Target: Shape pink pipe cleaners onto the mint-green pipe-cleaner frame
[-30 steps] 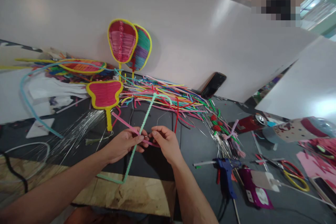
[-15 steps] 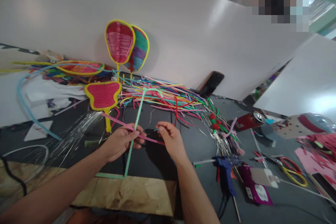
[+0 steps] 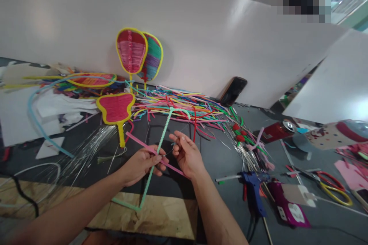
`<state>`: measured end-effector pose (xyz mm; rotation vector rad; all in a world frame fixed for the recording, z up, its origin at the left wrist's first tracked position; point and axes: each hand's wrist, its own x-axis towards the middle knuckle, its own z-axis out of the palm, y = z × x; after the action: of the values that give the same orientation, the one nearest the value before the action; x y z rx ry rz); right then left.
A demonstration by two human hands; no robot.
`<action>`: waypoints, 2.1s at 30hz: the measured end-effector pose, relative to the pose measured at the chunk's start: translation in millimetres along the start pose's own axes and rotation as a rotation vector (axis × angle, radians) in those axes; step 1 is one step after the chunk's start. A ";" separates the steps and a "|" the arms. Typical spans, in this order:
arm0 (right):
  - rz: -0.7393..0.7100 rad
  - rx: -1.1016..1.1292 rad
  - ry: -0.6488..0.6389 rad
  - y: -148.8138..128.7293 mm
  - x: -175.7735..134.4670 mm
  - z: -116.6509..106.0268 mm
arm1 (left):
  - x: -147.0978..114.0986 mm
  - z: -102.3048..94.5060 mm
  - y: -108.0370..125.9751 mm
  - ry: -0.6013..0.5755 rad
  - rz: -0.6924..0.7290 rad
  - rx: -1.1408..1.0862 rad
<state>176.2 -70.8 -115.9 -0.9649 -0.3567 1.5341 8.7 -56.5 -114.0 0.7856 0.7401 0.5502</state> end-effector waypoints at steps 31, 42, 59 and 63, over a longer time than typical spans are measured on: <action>0.063 -0.095 -0.165 3.1 2.7 -5.2 | 0.5 0.9 3.1 0.068 0.001 -0.022; 0.076 -0.103 -0.192 7.4 0.9 -2.9 | 0.8 2.1 2.9 0.103 0.013 0.012; 0.062 -0.212 -0.218 27.2 3.4 0.5 | 1.7 -13.1 13.6 0.109 0.004 -0.191; 0.057 -0.196 -0.237 29.3 3.8 1.6 | 1.5 -12.2 11.2 0.097 -0.014 -0.190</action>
<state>155.5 -73.4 -137.1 -0.9518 -0.6627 1.6935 -1.6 -43.7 -111.7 0.5800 0.7699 0.6395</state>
